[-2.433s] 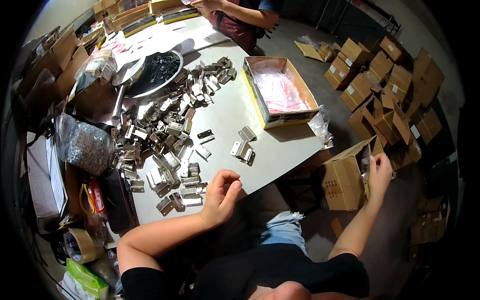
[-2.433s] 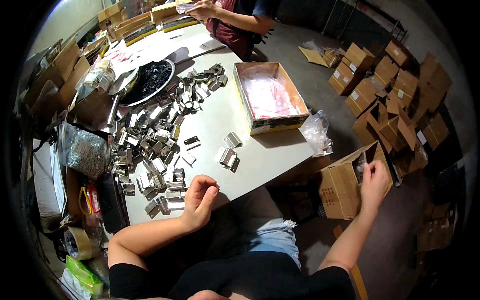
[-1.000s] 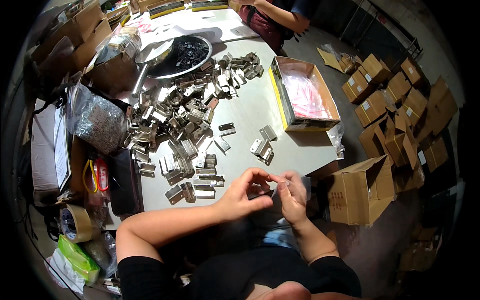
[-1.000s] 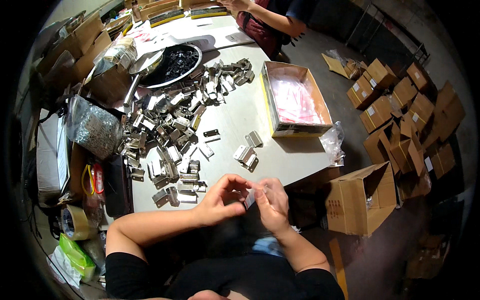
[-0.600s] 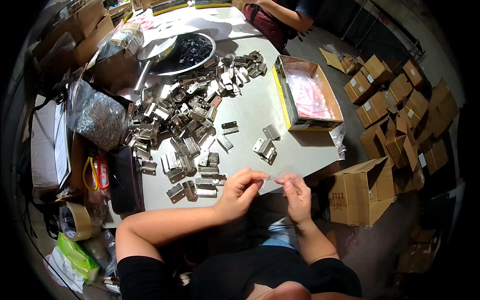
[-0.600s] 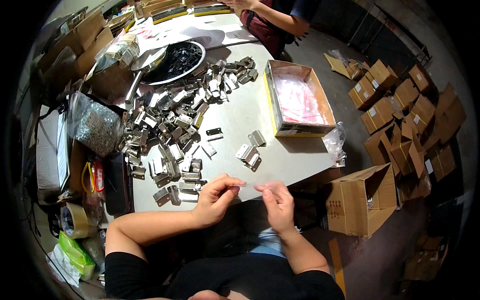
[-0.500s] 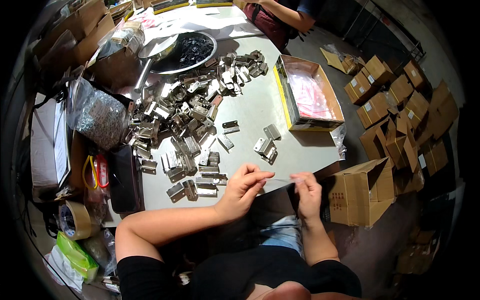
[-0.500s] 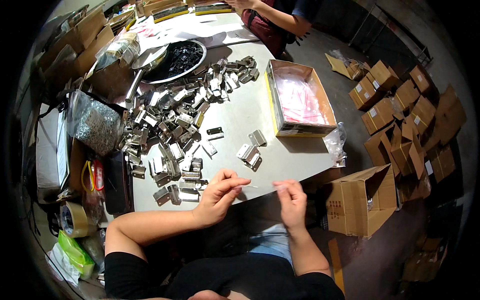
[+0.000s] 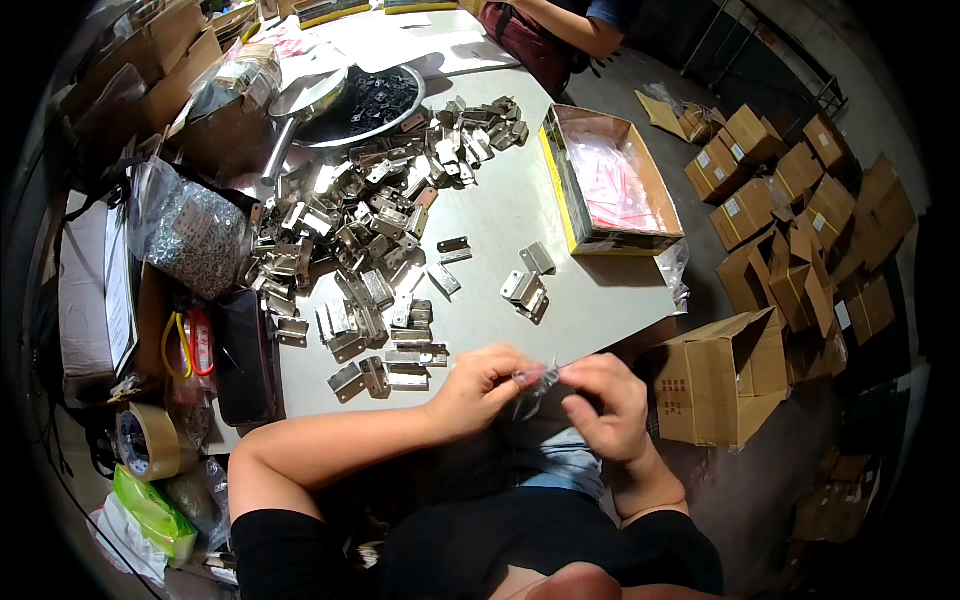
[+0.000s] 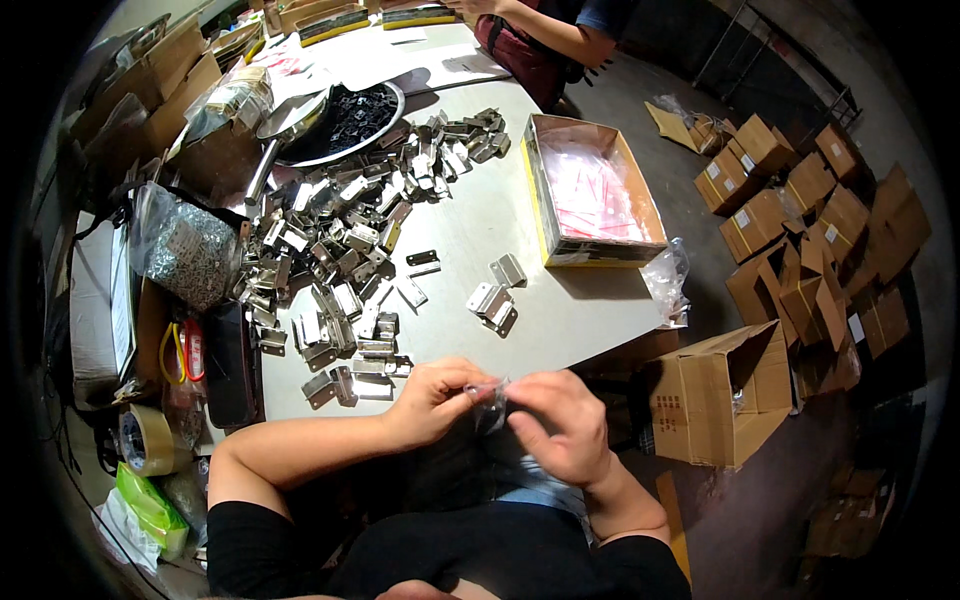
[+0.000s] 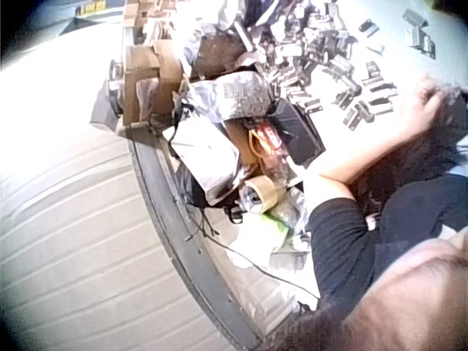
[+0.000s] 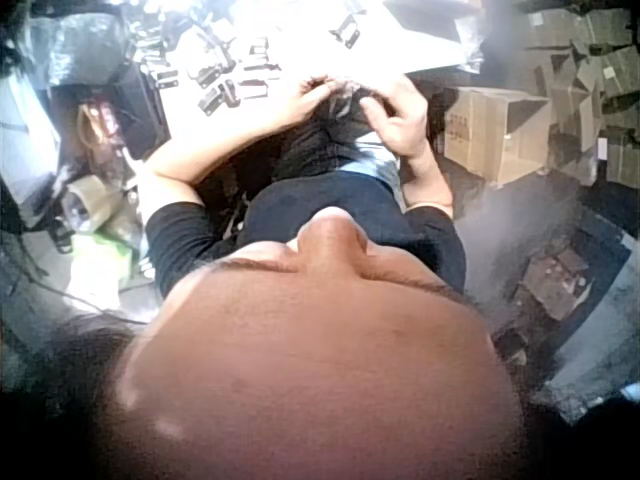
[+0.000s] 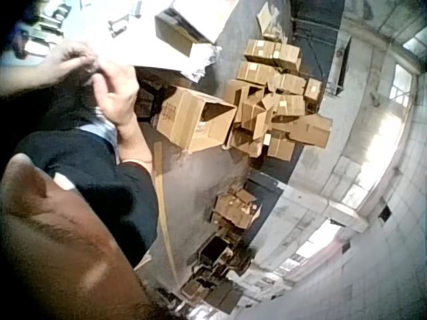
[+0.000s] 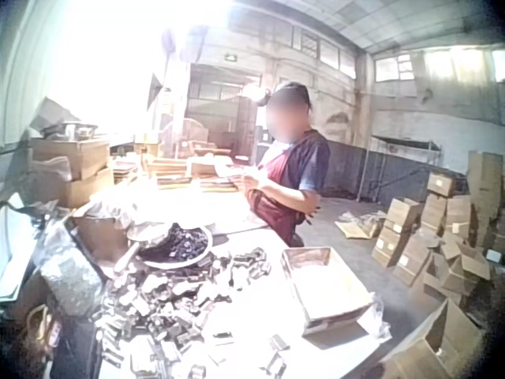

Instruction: The person repeatedly picks up small metal hardware pieces from a table, places them into small clear plastic bags, and sets the filled bags into a cardboard box. Another person works across the table with papers and a bowl of small parts.

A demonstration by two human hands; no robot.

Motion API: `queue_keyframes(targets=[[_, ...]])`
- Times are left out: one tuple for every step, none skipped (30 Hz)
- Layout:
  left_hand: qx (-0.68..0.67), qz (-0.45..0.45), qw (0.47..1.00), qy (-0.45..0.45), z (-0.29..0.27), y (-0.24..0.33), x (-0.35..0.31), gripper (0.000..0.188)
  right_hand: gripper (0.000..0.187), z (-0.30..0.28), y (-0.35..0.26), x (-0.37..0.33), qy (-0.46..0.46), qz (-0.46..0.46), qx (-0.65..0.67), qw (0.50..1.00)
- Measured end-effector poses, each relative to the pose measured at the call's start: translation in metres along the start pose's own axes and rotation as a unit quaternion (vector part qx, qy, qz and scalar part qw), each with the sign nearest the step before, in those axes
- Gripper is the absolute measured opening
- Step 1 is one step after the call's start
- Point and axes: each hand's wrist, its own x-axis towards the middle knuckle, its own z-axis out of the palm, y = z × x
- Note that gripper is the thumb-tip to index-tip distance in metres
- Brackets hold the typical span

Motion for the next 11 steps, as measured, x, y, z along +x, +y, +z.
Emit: queue_keyframes(targets=[[0.002,-0.038,0.999,-0.020,-0.002,0.002,-0.001,0.007,0.027,0.000,-0.005,0.002,-0.020,-0.027,-0.009,0.999],[0.004,-0.077,0.996,-0.040,-0.007,0.006,-0.003,0.008,0.029,0.001,-0.013,0.005,-0.038,-0.037,-0.021,0.998],[0.006,-0.115,0.992,-0.059,-0.009,0.010,-0.004,0.010,0.029,0.000,-0.019,0.008,-0.057,-0.026,-0.044,0.997],[0.003,-0.126,0.990,-0.056,-0.009,0.013,-0.005,0.012,0.030,0.000,-0.023,0.009,-0.078,-0.016,-0.066,0.995],[-0.001,-0.138,0.989,-0.054,-0.008,0.016,-0.005,0.014,0.030,0.001,-0.022,0.008,-0.100,0.003,-0.087,0.991],[-0.005,-0.149,0.988,-0.051,-0.007,0.018,-0.004,0.017,0.031,0.001,-0.020,0.008,-0.121,0.021,-0.108,0.987],[0.025,-0.095,0.993,-0.058,-0.007,0.017,-0.005,0.021,0.031,0.000,-0.019,0.007,-0.143,0.040,-0.129,0.980],[0.056,-0.040,0.995,-0.065,-0.007,0.014,-0.005,0.024,0.032,-0.002,-0.020,0.009,-0.174,0.036,-0.136,0.975],[0.086,0.014,0.994,-0.072,-0.006,0.011,-0.006,0.028,0.033,-0.004,-0.021,0.011,-0.205,0.031,-0.143,0.968],[0.100,0.040,0.992,-0.069,-0.003,0.006,-0.008,0.047,0.034,-0.006,-0.022,0.012,-0.236,0.026,-0.150,0.960],[0.142,0.057,0.984,-0.091,-0.004,0.005,-0.010,0.063,0.044,-0.007,-0.023,0.012,-0.282,0.027,-0.176,0.943]])
